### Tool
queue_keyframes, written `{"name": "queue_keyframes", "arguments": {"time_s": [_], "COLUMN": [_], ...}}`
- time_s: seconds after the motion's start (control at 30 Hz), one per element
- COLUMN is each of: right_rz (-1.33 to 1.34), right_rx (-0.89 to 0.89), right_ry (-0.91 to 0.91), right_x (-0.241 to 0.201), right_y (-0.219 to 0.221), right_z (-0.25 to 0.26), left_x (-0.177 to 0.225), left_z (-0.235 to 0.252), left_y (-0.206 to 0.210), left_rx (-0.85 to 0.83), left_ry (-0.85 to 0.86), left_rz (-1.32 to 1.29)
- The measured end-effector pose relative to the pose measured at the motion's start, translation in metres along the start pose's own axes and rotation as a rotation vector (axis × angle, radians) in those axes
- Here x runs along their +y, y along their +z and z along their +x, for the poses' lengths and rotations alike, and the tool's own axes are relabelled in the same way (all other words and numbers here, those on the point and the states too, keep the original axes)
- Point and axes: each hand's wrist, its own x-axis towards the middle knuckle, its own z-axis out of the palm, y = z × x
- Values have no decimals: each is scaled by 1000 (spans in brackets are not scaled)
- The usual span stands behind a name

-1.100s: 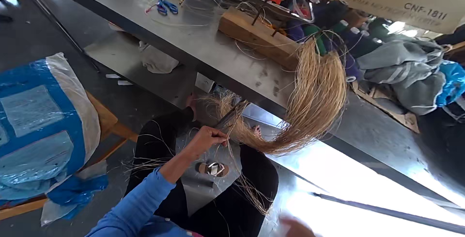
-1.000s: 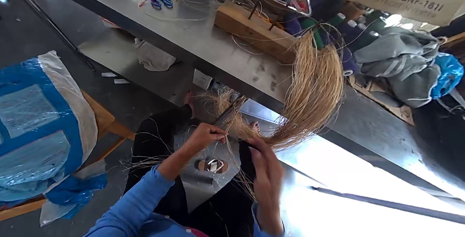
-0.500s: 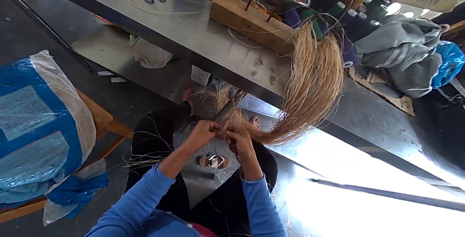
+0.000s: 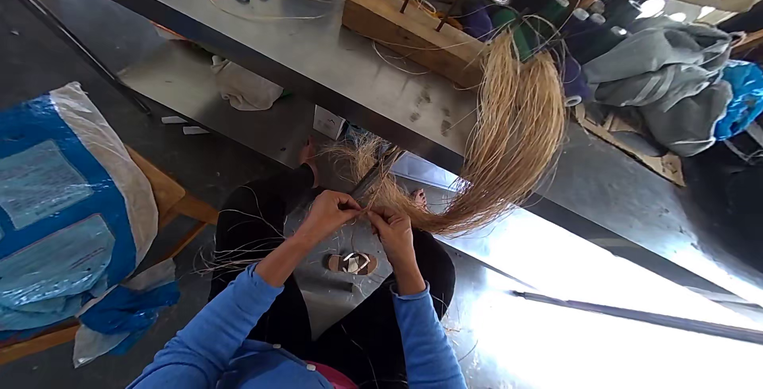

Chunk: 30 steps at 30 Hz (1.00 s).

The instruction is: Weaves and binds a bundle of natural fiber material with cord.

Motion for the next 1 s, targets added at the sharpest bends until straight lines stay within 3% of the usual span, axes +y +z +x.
{"name": "queue_keyframes", "arguments": {"time_s": [0.17, 0.4, 0.5, 0.7, 0.83, 1.0], "right_rz": [-112, -121, -102, -7, 23, 29], "right_rx": [-8, 8, 2, -11, -31, -23], "right_ry": [-30, -22, 7, 27, 48, 87], "right_x": [-1, 3, -1, 2, 0, -1], "right_y": [-2, -2, 0, 0, -2, -3], "right_z": [2, 5, 5, 7, 6, 8], "left_x": [8, -26, -33, -17, -9, -5], "left_z": [0, 4, 4, 1, 1, 3], "left_y": [-3, 10, 13, 8, 6, 5], "left_rx": [21, 189, 238, 79, 69, 95], "left_ry": [86, 510, 598, 371, 249, 237], "left_rz": [221, 251, 258, 113, 129, 182]}}
